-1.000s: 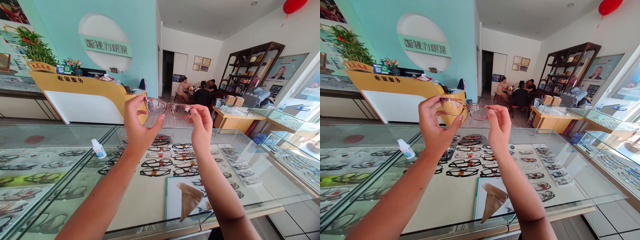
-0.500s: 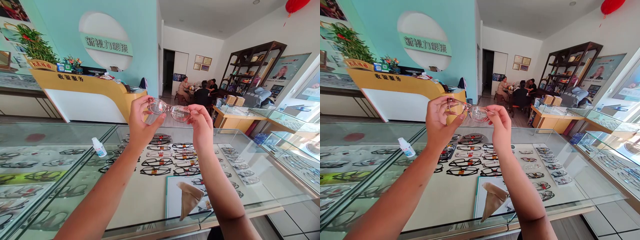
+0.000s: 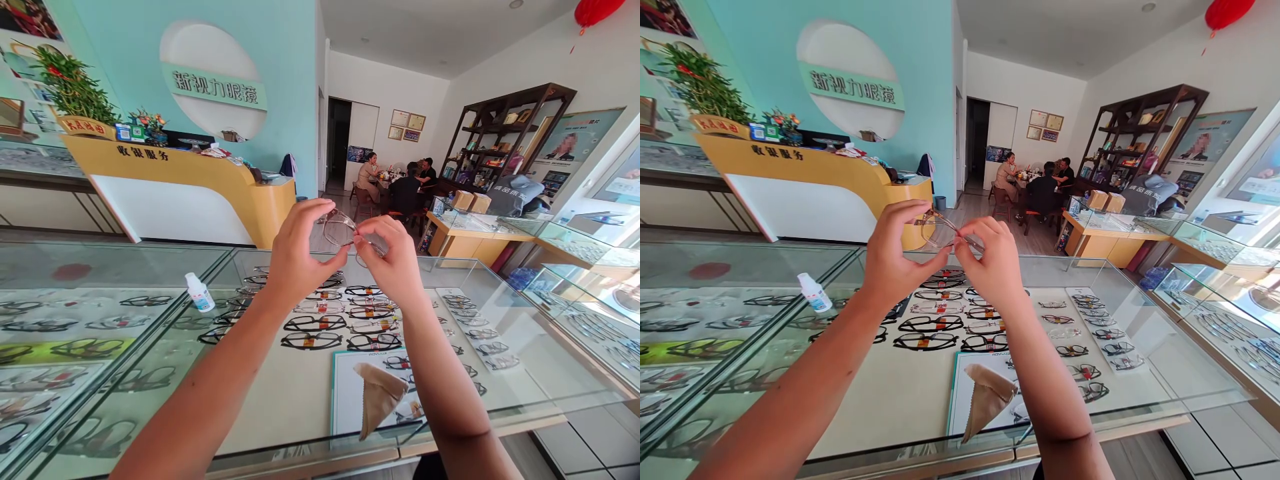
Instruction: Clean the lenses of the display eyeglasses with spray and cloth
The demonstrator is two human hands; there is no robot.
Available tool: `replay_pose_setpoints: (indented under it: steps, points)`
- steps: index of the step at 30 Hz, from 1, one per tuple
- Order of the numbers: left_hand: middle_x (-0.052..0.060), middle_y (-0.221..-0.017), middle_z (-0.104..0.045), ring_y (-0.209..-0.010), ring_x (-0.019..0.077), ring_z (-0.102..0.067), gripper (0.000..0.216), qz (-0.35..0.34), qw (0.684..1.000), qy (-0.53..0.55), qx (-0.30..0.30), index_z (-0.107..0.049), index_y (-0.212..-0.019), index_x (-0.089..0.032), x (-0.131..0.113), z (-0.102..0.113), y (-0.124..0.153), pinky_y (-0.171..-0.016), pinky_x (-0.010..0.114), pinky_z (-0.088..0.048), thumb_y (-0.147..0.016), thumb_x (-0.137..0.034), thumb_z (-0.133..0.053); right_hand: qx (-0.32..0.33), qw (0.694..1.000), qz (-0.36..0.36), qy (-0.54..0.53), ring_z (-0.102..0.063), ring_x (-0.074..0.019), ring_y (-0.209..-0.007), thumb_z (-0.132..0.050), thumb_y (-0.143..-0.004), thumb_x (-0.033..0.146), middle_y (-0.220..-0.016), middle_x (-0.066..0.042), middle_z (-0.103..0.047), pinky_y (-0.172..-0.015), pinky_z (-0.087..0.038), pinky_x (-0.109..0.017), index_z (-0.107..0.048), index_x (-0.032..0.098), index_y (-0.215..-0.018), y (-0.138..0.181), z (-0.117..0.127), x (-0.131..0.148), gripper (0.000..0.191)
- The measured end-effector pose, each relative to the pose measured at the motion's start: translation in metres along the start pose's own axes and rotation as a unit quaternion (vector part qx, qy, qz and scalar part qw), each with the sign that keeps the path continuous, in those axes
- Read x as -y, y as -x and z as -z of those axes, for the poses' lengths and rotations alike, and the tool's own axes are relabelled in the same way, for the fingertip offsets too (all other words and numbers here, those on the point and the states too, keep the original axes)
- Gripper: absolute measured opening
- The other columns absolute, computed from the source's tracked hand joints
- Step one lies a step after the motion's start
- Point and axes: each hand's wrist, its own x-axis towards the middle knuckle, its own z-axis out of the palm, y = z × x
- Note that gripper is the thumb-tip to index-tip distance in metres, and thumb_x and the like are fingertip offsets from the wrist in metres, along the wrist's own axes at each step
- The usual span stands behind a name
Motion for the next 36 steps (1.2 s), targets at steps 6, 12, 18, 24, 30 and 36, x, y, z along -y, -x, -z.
replay_pose_setpoints:
  steps: [6, 12, 18, 24, 30, 36]
  points:
    - [0.011, -0.144, -0.071, -0.132, 0.0350, -0.070, 0.071, 0.024, 1.000, -0.010, 0.015, -0.059, -0.146, -0.030, 0.000, 0.003, 0.000, -0.110, 0.054, -0.063, -0.082, -0.022, -0.089, 0.022, 0.999, -0.017, -0.018, -0.071, -0.0256, -0.104, -0.068, -0.100, 0.020, -0.107, -0.004, -0.080, -0.098, -0.054, -0.047, -0.076, 0.027, -0.094, 0.000, 0.004, -0.004, 0.011]
    - [0.012, -0.143, -0.071, -0.130, 0.0341, -0.072, 0.074, 0.045, 0.999, -0.003, 0.014, -0.058, -0.148, -0.030, -0.002, 0.003, 0.001, -0.102, 0.049, -0.065, -0.082, -0.024, -0.092, 0.038, 0.999, -0.022, -0.031, -0.072, -0.0249, -0.104, -0.069, -0.101, 0.022, -0.106, -0.004, -0.080, -0.099, -0.055, -0.047, -0.076, 0.027, -0.092, 0.000, 0.004, -0.008, 0.012]
    - [0.012, -0.143, -0.072, -0.122, 0.0322, -0.077, 0.081, 0.086, 0.996, 0.038, 0.012, -0.053, -0.154, -0.030, -0.002, -0.001, 0.006, -0.090, 0.044, -0.064, -0.082, -0.023, -0.091, 0.045, 0.998, -0.019, -0.034, -0.071, -0.0253, -0.108, -0.068, -0.103, 0.023, -0.110, -0.005, -0.080, -0.100, -0.054, -0.047, -0.076, 0.026, -0.095, 0.000, 0.003, -0.009, 0.012]
    - [0.009, -0.131, -0.073, -0.097, 0.0224, -0.081, 0.068, 0.114, 0.986, 0.123, 0.005, -0.049, -0.154, -0.031, -0.006, -0.007, 0.008, -0.089, 0.044, -0.066, -0.093, -0.022, -0.079, 0.057, 0.998, -0.012, -0.022, -0.069, -0.0253, -0.107, -0.063, -0.108, 0.026, -0.110, -0.006, -0.078, -0.100, -0.053, -0.047, -0.072, 0.025, -0.096, 0.000, 0.001, -0.007, 0.015]
    - [0.006, -0.120, -0.073, -0.093, 0.0195, -0.078, 0.066, 0.101, 0.987, 0.124, -0.007, -0.051, -0.149, -0.030, -0.009, -0.005, 0.005, -0.085, 0.039, -0.062, -0.090, -0.013, -0.075, 0.082, 0.991, -0.049, -0.098, -0.068, -0.0223, -0.107, -0.058, -0.112, 0.040, -0.119, -0.007, -0.075, -0.093, -0.054, -0.039, -0.067, 0.025, -0.095, 0.001, 0.000, -0.009, 0.024]
    - [0.003, -0.113, -0.073, -0.087, 0.0154, -0.073, 0.048, 0.125, 0.989, 0.067, -0.044, -0.060, -0.136, -0.026, -0.012, 0.000, 0.002, -0.082, 0.035, -0.054, -0.091, -0.013, -0.072, 0.064, 0.988, -0.073, -0.123, -0.066, -0.0205, -0.094, -0.061, -0.110, 0.041, -0.101, -0.004, -0.077, -0.088, -0.051, -0.037, -0.067, 0.024, -0.097, 0.000, 0.001, -0.008, 0.022]
